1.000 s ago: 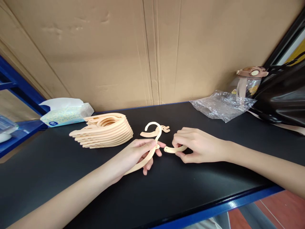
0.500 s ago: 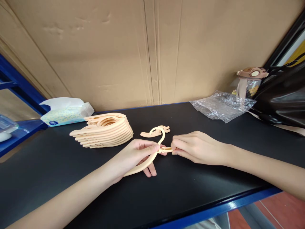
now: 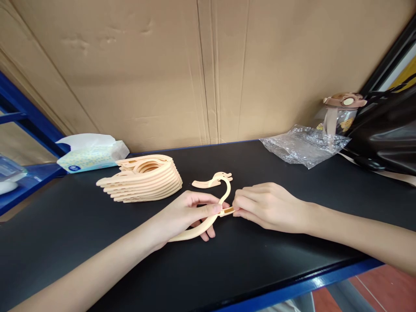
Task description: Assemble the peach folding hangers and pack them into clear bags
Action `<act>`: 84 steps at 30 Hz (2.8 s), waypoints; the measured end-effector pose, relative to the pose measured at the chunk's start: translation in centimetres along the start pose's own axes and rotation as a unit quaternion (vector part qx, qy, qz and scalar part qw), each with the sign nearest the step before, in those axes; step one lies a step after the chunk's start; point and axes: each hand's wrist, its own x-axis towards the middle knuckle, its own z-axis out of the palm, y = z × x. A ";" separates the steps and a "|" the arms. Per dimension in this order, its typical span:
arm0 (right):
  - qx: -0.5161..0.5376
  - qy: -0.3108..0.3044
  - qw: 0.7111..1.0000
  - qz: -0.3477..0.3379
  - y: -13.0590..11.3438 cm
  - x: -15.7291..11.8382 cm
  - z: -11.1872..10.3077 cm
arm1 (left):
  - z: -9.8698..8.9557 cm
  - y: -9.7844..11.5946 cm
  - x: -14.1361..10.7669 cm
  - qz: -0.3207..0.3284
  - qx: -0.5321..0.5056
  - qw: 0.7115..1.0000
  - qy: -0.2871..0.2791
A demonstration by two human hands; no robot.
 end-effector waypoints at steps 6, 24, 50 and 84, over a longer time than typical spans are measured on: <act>0.011 0.013 1.000 0.008 -0.5 0.1 -0.4 | 0.1 0.0 0.1 0.028 0.016 0.999 0.018; 0.087 -0.038 0.993 0.063 -1.0 0.2 -0.8 | 0.7 -0.3 0.4 0.025 0.057 0.998 0.006; 0.062 -0.037 0.993 0.089 -0.7 0.2 -1.0 | 1.1 -0.7 -0.4 0.080 0.275 0.958 0.013; 0.086 -0.095 0.983 0.129 -0.9 0.1 -0.5 | 2.2 -1.3 -0.3 0.136 0.675 0.721 0.082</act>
